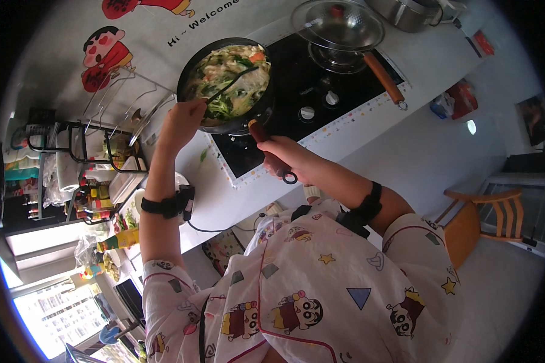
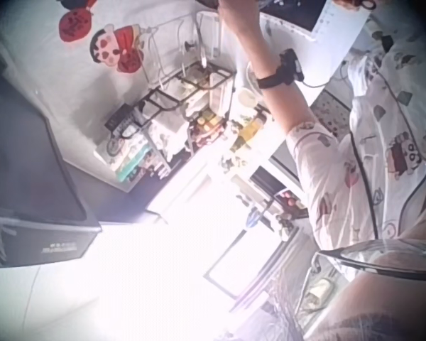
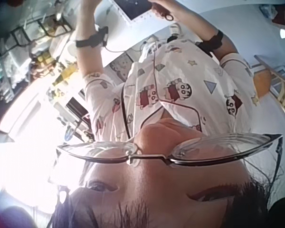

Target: The person stirs a pan of food on a stove using a spatula, then covers the pan with a lid. The person subsequently handles several condiment bottles, including opening and closing their caps by hand.

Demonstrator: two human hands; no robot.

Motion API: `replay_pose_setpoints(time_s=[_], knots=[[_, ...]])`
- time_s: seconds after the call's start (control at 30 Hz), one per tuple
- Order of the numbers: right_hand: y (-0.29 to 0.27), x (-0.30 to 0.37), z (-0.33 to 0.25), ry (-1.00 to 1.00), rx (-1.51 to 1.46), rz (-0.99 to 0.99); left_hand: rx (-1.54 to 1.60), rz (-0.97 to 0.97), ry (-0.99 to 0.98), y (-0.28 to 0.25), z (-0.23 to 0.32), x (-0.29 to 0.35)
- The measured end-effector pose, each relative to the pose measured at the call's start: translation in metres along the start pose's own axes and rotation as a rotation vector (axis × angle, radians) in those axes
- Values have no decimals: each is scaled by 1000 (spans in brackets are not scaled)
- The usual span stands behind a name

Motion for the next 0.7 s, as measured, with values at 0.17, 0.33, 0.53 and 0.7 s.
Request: replay_pose_setpoints(time_s=[0.17,0.33,0.53,0.7], knots=[[7,3,-2,6,-7,1,-106,-47,68,-41,19,37],[6,1,-3,-27,16,-50,-251,-196,15,-81,34,75],[5,3,-1,17,11,-10,-247,-95,11,-93,0,84],[7,3,-1,27,31,-5,-230,29,-76,-66,-42,75]])
Point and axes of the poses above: each hand's wrist, its own x-axis away from the middle knuckle, its own y-axis out of the palm, z = x × y, the point moved 8 cm from there along -x, towards the middle knuckle, and after that the axes turned 7 degrees about -y, right-handed, at the moved point
